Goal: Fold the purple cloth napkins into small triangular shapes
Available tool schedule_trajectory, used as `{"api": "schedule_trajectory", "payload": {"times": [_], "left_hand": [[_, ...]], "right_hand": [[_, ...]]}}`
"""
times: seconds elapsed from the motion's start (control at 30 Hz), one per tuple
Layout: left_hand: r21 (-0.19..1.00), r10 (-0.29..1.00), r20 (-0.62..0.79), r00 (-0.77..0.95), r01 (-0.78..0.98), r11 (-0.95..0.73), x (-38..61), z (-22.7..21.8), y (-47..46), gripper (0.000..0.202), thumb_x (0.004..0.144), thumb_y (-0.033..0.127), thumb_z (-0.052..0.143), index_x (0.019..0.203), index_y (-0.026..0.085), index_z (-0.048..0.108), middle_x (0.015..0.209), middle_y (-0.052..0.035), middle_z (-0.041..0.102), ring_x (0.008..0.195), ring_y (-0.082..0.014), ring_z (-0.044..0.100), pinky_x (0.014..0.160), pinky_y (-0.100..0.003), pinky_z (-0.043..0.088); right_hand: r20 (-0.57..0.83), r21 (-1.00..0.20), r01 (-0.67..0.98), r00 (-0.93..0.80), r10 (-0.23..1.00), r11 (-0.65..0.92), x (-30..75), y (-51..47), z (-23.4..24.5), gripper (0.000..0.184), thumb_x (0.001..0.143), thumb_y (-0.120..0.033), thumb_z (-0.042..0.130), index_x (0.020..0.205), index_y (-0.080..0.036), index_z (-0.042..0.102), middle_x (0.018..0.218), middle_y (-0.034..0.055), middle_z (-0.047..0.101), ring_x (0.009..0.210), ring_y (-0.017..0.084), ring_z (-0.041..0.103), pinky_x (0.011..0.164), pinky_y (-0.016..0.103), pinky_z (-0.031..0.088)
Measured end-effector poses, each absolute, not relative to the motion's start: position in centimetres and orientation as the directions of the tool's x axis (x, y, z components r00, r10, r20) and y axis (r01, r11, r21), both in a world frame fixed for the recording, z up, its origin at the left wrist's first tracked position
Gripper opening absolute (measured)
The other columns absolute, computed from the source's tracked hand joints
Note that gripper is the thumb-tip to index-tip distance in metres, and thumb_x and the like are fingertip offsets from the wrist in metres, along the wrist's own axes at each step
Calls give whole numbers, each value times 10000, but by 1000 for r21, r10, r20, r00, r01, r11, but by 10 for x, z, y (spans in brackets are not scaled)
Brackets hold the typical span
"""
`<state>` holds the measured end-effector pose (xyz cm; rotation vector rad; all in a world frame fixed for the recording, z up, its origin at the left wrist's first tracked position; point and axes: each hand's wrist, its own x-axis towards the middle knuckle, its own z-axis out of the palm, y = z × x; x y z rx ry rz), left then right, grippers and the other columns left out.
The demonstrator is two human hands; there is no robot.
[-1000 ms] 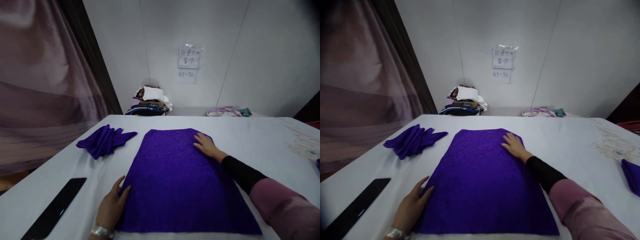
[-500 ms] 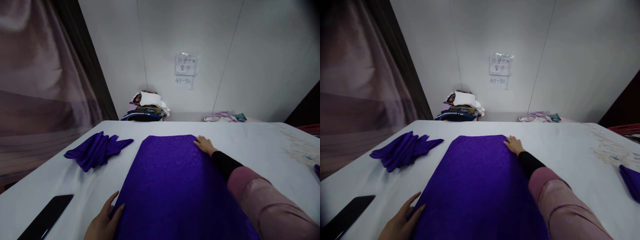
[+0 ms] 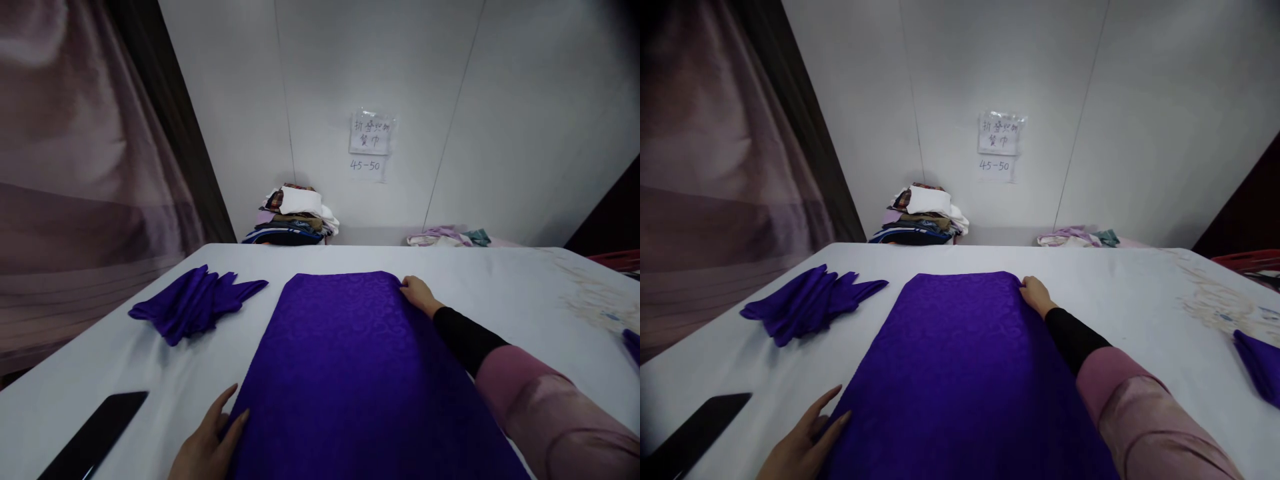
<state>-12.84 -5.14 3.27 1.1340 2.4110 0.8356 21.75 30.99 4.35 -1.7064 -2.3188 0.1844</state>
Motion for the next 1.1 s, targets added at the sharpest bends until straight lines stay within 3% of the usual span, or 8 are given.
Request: {"api": "schedule_trajectory", "payload": {"times": [0.17, 0.23, 0.33, 0.53, 0.7, 0.83, 1.0, 1.1], "left_hand": [[649, 812, -75, -578, 590, 480, -128, 33, -53, 654, 740, 611, 432, 1273, 232, 449, 692, 4, 683, 739, -257, 674, 619, -313, 514], [644, 821, -73, -567, 601, 472, -128, 32, -54, 642, 751, 603, 432, 1276, 233, 440, 683, 10, 667, 729, -246, 667, 608, -302, 501], [643, 833, -69, -549, 614, 458, -127, 33, -54, 640, 764, 604, 415, 1278, 224, 431, 639, 24, 630, 645, -227, 647, 574, -296, 478], [646, 850, -64, -523, 628, 435, -122, 38, -55, 642, 773, 616, 390, 1276, 217, 418, 576, 50, 558, 527, -195, 584, 550, -292, 444], [644, 852, -61, -520, 632, 432, -121, 41, -56, 631, 778, 610, 391, 1266, 211, 427, 598, 40, 561, 540, -195, 581, 562, -297, 441], [650, 857, -47, -514, 636, 417, -120, 41, -56, 624, 784, 609, 383, 1263, 210, 424, 578, 55, 540, 513, -182, 563, 545, -290, 430], [650, 855, -30, -518, 640, 410, -121, 39, -56, 629, 775, 609, 396, 1259, 211, 434, 536, 70, 494, 494, -171, 540, 522, -274, 414], [655, 855, -34, -518, 635, 411, -122, 39, -56, 625, 776, 602, 394, 1262, 212, 436, 533, 71, 493, 485, -166, 530, 509, -268, 408]], "right_hand": [[174, -328, 741, -563, 808, 586, 184, 255, 67, 196, 847, -211, 442, 988, -210, 577, 1112, 50, 604, 969, 158, 564, 822, 263, 423], [167, -402, 506, -778, 605, 763, 176, 224, 70, 210, 834, -199, 475, 1017, -229, 573, 1270, 35, 522, 1117, 166, 502, 917, 290, 393], [178, -549, 237, -903, 390, 801, 172, 196, 68, 265, 835, -261, 519, 1094, -239, 564, 1378, 50, 422, 1227, 194, 417, 984, 348, 359], [251, -629, 471, -631, 734, 619, 170, 200, 52, 283, 842, -349, 504, 1042, -174, 602, 991, 95, 628, 869, 200, 592, 750, 339, 475], [149, -416, 495, -790, 595, 762, 158, 179, 45, 331, 815, -408, 568, 1049, -179, 613, 1028, 100, 588, 951, 224, 537, 835, 348, 438], [133, -309, 496, -822, 554, 811, 150, 168, 37, 176, 846, -264, 512, 951, -182, 627, 974, 96, 573, 920, 213, 510, 811, 332, 429], [164, -643, 453, -706, 689, 617, 150, 187, 32, 95, 784, -202, 523, 760, -199, 615, 802, 27, 591, 763, 159, 523, 733, 288, 418], [162, -739, 464, -582, 797, 489, 167, 222, 41, 110, 773, -248, 516, 722, -194, 597, 682, -6, 583, 635, 132, 516, 632, 256, 418]]}}
